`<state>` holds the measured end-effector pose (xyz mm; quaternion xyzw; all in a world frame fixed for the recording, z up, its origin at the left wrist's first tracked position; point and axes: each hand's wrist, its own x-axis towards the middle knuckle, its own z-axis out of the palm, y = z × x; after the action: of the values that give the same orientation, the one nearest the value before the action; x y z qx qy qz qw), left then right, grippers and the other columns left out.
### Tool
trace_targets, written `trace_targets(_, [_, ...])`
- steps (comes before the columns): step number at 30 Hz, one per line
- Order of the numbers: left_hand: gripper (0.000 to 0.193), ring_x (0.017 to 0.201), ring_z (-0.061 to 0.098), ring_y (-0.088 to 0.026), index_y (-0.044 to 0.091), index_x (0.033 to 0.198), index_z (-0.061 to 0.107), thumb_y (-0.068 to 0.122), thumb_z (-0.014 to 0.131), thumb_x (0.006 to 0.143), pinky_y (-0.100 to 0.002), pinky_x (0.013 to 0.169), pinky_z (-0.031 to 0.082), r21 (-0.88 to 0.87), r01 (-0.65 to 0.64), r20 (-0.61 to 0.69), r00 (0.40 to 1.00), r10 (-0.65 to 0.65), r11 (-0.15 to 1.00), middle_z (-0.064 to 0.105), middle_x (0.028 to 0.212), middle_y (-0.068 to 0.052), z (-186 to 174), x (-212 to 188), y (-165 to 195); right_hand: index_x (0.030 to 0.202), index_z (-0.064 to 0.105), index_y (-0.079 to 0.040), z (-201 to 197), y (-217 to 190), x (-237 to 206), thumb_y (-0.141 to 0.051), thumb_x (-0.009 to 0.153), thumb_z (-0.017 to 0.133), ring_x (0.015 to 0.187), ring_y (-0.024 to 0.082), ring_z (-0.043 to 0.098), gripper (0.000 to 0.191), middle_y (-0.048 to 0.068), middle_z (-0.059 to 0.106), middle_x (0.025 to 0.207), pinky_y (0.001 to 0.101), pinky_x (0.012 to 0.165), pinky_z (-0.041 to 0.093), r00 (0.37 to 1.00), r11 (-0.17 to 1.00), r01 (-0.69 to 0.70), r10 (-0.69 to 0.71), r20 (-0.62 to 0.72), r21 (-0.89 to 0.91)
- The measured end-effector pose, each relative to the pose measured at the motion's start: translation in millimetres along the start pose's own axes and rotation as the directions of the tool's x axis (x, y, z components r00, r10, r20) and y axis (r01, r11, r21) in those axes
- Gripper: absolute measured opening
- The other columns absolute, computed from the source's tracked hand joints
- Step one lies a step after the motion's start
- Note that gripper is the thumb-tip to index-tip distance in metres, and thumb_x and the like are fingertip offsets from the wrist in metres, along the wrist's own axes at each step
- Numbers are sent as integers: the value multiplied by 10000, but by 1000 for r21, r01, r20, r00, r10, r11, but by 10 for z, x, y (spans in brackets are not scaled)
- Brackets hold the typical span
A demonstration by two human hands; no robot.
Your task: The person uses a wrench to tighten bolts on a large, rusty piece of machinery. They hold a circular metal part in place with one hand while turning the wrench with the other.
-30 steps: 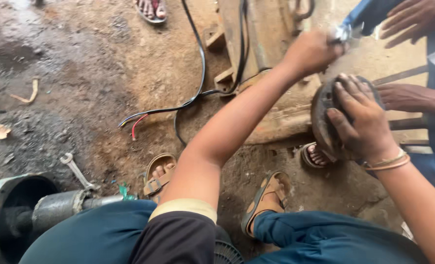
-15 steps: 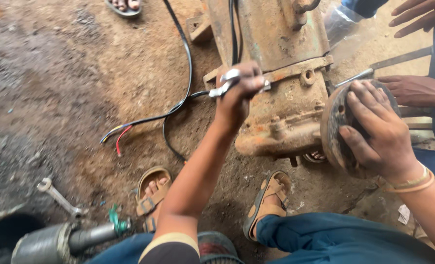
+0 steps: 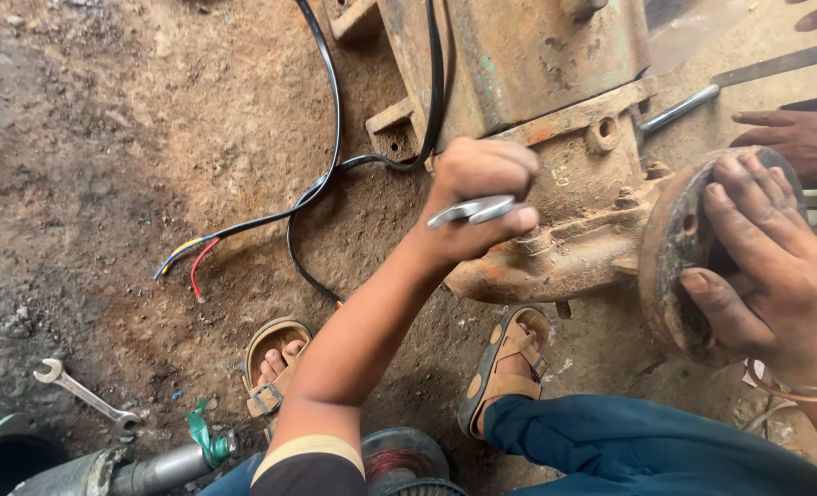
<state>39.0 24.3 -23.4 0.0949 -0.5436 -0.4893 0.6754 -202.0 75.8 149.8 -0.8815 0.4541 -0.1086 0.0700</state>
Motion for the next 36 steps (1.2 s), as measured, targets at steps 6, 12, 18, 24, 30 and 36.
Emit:
trace_targets(6, [445,489,456,-107,133,599,472,300,665,963,-299,460,320,31,-89,175,981,82,996,436,565,26,180,115,-346,1230,567,177,-5,32,-4,-376,946,621,1369,518,486,625,374,535,1359,557,1201,345,999,999,30,-29,25,-11])
trace_targets(12, [417,489,452,-88,146,604,482,293,632,964,-282,438,295,2,-62,191,980,61,998,424,555,40,50,87,-278,1223,563,184,-7,83,-21,-380,941,620,1362,537,475,634,381,526,1355,582,1199,326,999,999,45,-46,25,21])
trace_targets(18, [507,484,452,-135,89,627,415,333,693,973,-323,461,297,81,-45,112,993,36,996,384,600,-5,17,178,-129,1235,560,180,12,168,-54,-395,920,667,1376,543,454,664,374,519,1366,604,1206,299,998,996,49,-50,24,68])
trace_targets(24, [447,542,502,-145,85,697,475,338,670,1010,-330,502,363,134,-98,105,991,84,986,439,643,-21,75,121,-222,1225,564,176,27,242,-114,-447,935,619,1383,537,452,689,380,517,1371,606,1212,294,998,998,46,-48,36,53])
trace_targets(30, [303,521,551,-107,136,725,636,265,585,994,-293,468,391,166,-84,71,995,74,983,589,616,1,282,276,-522,1230,563,198,36,245,-128,-517,981,574,1383,544,447,757,395,515,1373,608,1212,285,998,999,35,-36,57,23])
trace_targets(36, [212,561,607,-201,95,749,646,194,605,931,-352,519,458,318,-82,48,996,70,945,607,639,-68,284,481,-288,1241,557,210,35,192,-113,-501,989,568,1386,547,448,754,406,511,1380,601,1219,285,997,999,54,-54,48,7])
